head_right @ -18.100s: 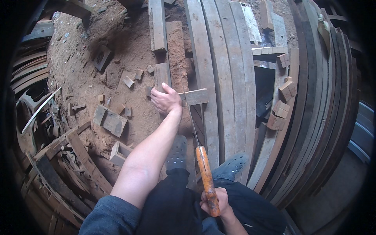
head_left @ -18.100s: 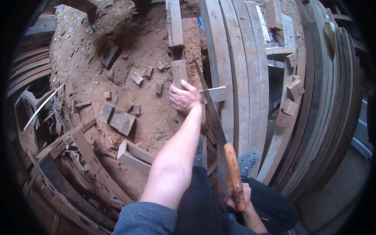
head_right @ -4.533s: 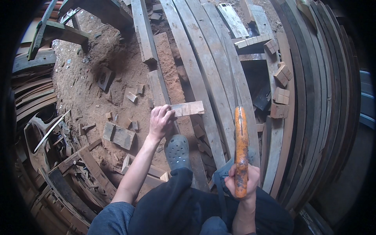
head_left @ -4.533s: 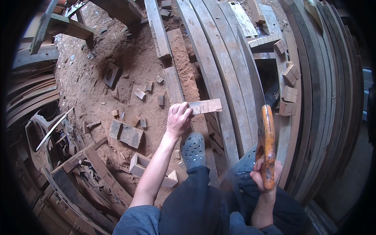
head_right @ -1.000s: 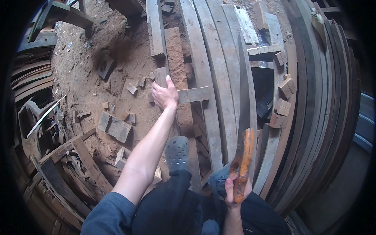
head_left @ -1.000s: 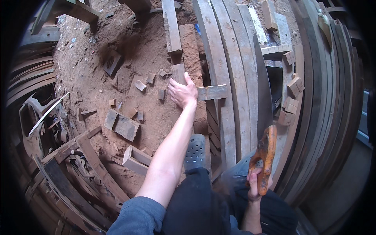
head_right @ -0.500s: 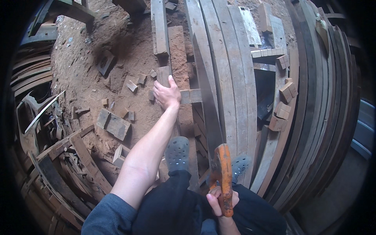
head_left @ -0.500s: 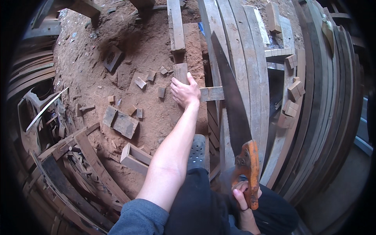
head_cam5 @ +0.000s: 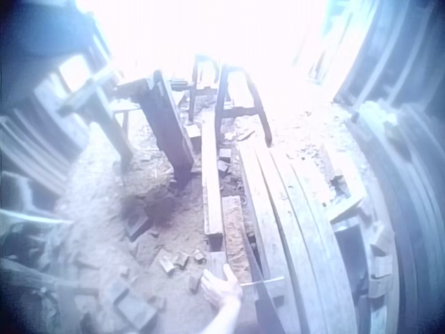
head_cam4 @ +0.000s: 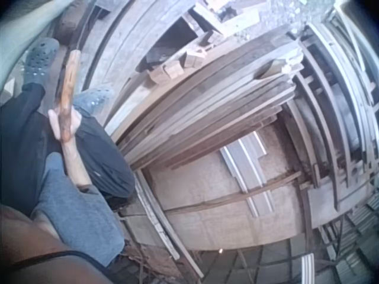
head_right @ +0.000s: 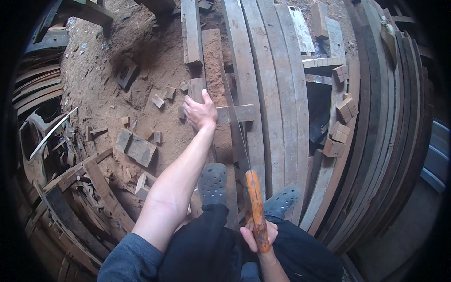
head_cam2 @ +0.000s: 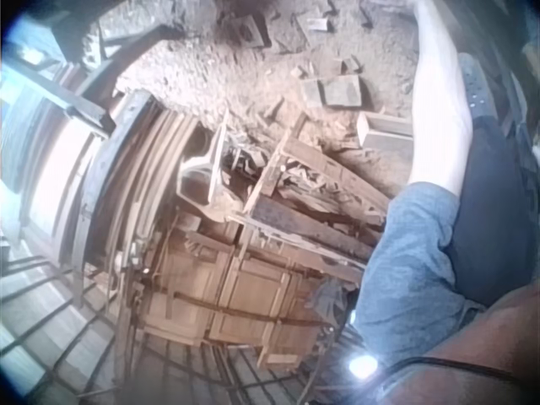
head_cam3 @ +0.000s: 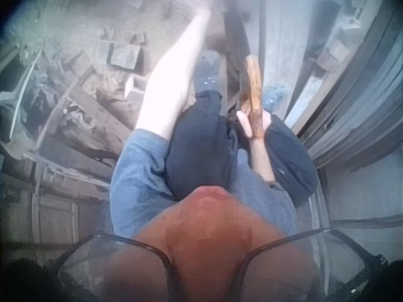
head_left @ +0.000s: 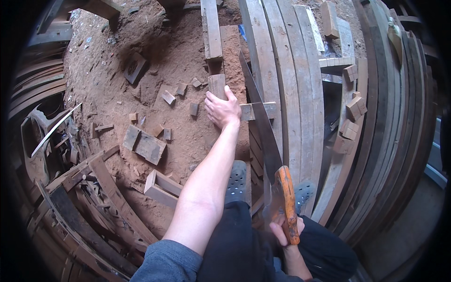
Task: The person uses a hand saw to cut a small wooden plank resting on a workbench. They hold the plank with the left hand and saw with the right, completing the cut and separating the piece.
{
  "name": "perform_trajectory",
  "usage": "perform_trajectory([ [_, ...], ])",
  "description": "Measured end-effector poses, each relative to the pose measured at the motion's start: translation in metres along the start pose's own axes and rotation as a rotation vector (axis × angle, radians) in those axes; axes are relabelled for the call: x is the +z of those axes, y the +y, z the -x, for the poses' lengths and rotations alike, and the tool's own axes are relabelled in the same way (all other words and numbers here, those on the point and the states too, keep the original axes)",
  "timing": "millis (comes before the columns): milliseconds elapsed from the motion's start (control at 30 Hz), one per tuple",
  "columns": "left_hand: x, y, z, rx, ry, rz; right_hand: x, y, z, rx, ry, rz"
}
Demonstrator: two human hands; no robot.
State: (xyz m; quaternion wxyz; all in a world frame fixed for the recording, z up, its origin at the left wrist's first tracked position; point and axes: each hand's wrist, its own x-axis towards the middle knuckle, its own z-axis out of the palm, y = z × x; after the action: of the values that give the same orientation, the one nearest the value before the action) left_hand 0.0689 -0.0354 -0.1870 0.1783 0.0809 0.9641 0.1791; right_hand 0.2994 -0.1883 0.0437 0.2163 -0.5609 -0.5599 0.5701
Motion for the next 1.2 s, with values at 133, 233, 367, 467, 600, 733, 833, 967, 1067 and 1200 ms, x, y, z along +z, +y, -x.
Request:
perform_trajectory([
  [133,-0.001,0.0,0.0,0.002,0.002,0.003,0.001,0.005,0.0,0.042,0.018,-0.09],
  [233,-0.001,0.0,0.0,-0.011,-0.036,0.001,-0.002,0.008,0.0,0.04,-0.043,-0.103],
  [367,-0.001,0.0,-0.001,-0.013,-0.03,-0.006,-0.003,0.012,-0.001,-0.031,-0.068,-0.037],
  [467,-0.001,0.001,0.0,0.0,0.006,-0.002,0.0,0.014,-0.001,-0.024,-0.071,-0.021],
  [600,0.001,0.0,0.0,-0.001,0.005,-0.007,0.006,0.02,0.0,-0.072,-0.08,0.045],
  [733,0.002,-0.001,0.0,0.007,0.006,-0.009,0.008,0.027,0.001,-0.107,-0.178,0.159],
  [833,0.003,-0.002,-0.001,0.015,0.006,-0.028,0.007,0.029,0.002,0.112,-0.038,-0.138],
  [967,0.005,-0.004,-0.001,0.026,0.022,-0.017,0.011,0.03,0.003,-0.01,-0.124,0.045],
  [1067,0.005,-0.006,-0.001,0.03,0.011,-0.013,0.013,0.029,0.004,-0.048,-0.146,0.111],
  [1200,0.004,-0.009,0.003,0.048,0.031,-0.035,0.013,0.033,0.005,-0.026,0.054,0.015],
])
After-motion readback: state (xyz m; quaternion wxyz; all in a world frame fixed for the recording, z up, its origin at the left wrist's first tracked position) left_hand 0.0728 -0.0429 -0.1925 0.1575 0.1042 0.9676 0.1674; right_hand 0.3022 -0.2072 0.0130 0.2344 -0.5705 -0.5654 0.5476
